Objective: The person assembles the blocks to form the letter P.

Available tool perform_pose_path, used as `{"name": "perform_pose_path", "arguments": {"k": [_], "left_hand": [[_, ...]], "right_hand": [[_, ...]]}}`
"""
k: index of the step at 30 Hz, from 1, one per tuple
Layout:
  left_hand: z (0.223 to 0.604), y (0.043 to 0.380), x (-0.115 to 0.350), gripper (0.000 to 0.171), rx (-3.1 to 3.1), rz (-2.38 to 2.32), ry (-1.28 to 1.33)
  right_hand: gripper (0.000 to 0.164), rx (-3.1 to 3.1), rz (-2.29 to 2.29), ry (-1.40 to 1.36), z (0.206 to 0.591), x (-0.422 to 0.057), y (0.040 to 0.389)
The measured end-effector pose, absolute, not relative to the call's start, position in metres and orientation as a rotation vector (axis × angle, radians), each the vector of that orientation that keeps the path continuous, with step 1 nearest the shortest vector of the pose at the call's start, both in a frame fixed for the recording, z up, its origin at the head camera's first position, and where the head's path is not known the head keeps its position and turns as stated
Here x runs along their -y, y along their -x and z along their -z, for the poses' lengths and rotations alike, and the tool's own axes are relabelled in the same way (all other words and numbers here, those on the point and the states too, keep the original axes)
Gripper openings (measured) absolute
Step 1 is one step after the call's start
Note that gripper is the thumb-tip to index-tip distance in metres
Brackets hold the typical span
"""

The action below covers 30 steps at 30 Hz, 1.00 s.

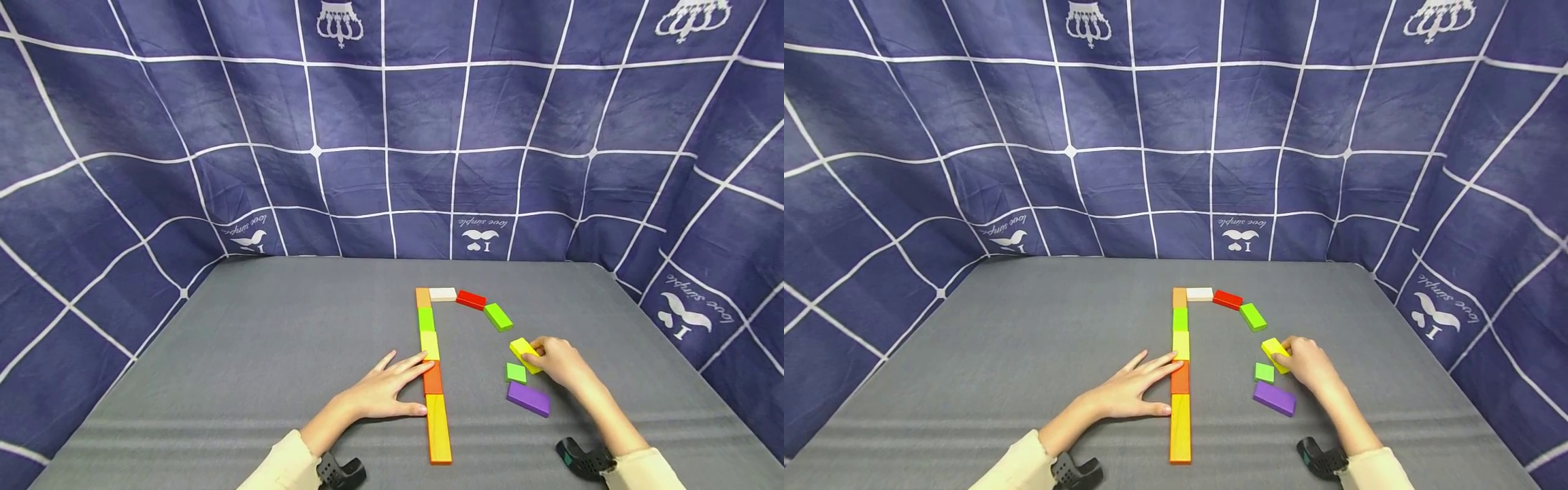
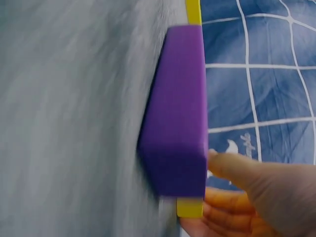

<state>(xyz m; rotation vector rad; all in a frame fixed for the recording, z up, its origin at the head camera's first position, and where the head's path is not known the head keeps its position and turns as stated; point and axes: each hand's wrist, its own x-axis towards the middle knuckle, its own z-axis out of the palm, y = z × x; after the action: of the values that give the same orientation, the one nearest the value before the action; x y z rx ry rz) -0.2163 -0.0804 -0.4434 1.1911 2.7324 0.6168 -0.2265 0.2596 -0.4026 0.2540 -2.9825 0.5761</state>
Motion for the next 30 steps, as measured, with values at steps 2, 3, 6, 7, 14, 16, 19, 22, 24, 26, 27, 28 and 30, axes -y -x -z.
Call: {"name": "perform_pose_path", "arguments": {"k": [2,3,6,7,14,16,19,22,24,26,27,28,30], "left_hand": [[0.443,0.215,0.080,0.073,-2.732,-0.625,-1.187],[0.443,0.215,0.080,0.073,-2.734,-0.625,-1.187],[0.444,0.214,0.080,0.073,-2.736,-0.621,-1.189],[0.444,0.214,0.080,0.073,-2.735,-0.618,-1.191],[0.447,0.214,0.081,0.073,-2.737,-0.612,-1.187],[0.447,0.214,0.081,0.073,-2.738,-0.616,-1.182],[0.446,0.214,0.080,0.073,-2.733,-0.623,-1.185],[0.445,0.214,0.080,0.073,-2.729,-0.627,-1.182],[0.445,0.214,0.080,0.073,-2.728,-0.630,-1.186],[0.446,0.215,0.080,0.073,-2.732,-0.626,-1.189],[0.445,0.215,0.080,0.073,-2.733,-0.625,-1.188],[0.445,0.216,0.080,0.073,-2.737,-0.620,-1.192],[0.445,0.217,0.081,0.073,-2.745,-0.610,-1.199]], "right_hand": [[0.028,2.990,-0.600,-0.195,0.403,-0.254,0.229],[0.030,2.989,-0.613,-0.162,0.403,-0.251,0.230],[0.033,2.995,-0.647,-0.065,0.405,-0.242,0.232],[0.034,2.996,-0.651,-0.033,0.406,-0.239,0.233],[0.039,3.006,-0.733,0.132,0.406,-0.221,0.238],[0.045,3.011,-0.750,0.137,0.404,-0.221,0.240],[0.062,3.053,-0.766,0.095,0.403,-0.223,0.240],[0.072,3.060,-0.765,-0.066,0.405,-0.229,0.237],[0.070,3.023,-0.767,-0.194,0.409,-0.233,0.234],[0.068,2.974,-0.760,-0.317,0.413,-0.236,0.232],[0.067,2.949,-0.757,-0.359,0.415,-0.237,0.231],[0.066,2.926,-0.759,-0.391,0.416,-0.238,0.231],[0.064,2.904,-0.751,-0.402,0.419,-0.237,0.231]]}}
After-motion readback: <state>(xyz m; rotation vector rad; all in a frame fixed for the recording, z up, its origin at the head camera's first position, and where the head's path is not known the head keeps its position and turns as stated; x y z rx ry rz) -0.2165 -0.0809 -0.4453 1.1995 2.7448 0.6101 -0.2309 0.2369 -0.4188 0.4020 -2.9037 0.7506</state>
